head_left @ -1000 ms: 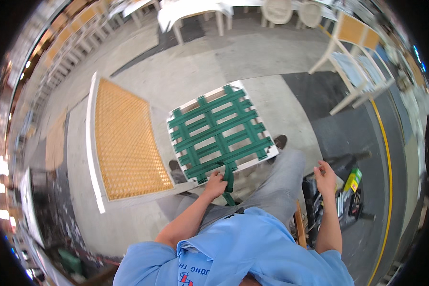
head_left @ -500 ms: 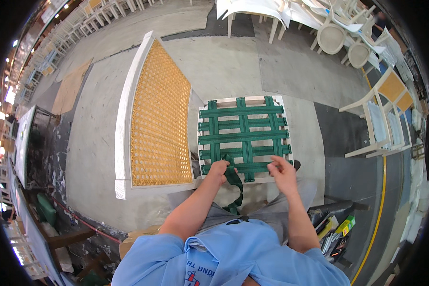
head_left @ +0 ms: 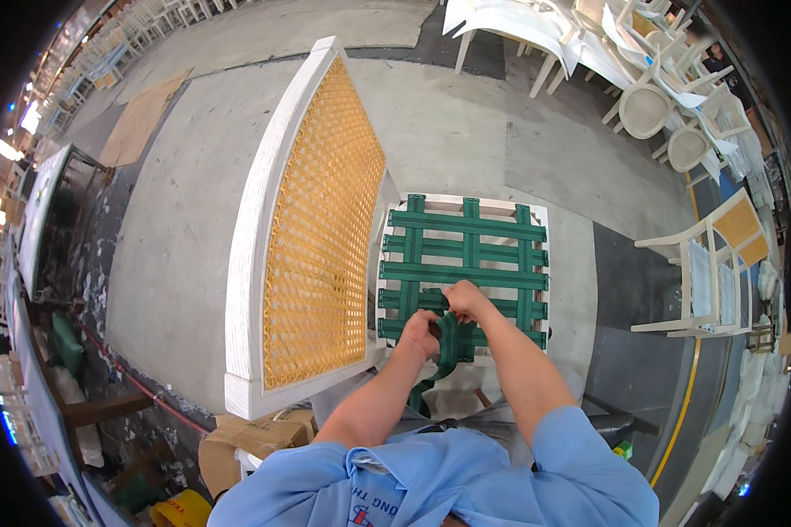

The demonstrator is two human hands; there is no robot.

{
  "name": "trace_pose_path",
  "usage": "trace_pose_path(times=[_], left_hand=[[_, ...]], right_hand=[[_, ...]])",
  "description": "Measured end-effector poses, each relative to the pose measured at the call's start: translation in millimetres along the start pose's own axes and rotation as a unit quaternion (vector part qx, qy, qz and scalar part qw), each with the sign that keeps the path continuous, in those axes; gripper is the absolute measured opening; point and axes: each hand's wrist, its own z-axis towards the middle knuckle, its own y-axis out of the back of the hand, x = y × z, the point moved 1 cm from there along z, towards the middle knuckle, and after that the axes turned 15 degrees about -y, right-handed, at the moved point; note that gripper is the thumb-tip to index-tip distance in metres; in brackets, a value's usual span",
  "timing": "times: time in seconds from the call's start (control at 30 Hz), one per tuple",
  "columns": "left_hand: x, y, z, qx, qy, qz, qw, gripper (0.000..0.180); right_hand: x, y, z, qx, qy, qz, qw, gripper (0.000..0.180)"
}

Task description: The person weaves green straps into a white chair seat frame to create a grid pattern. They use a staple gun to secure the straps and scissors to trim excess material.

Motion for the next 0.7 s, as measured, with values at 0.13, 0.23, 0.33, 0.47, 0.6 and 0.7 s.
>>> trace_pose_path(times=[0.13, 0.23, 0.33, 0.47, 0.6, 0.7], left_hand=[[-10, 8, -9, -0.016, -0.019, 0.059, 0.998, 0.019], [-19, -1, -24, -0.023, -0.039, 0.125, 0.991, 0.019], [-11, -14, -54, 0.053, -0.022, 0.397, 0.916, 0.027], [-16, 6, -95, 0.1, -0.294, 0.718, 0.622, 0.04], [-29, -43, -62, 0.086, -0.215, 0.39, 0.891, 0.037], [-38, -72, -34, 0.071, -0.185, 0.232, 0.952, 0.041]], right_hand=[[18, -8, 1, 0.047, -0.006, 0.08, 0.996, 0.034], [8, -24, -4, 0.071, 0.044, 0.217, 0.973, 0.018], [-23, -23, 6, 0.052, 0.109, 0.358, 0.926, 0.014], [-15, -11, -2, 0.006, 0.172, 0.431, 0.886, 0.023], [6, 24, -1, 0.005, 0.209, 0.415, 0.885, 0.024], [19, 27, -3, -0.01, 0.197, 0.37, 0.908, 0.014]])
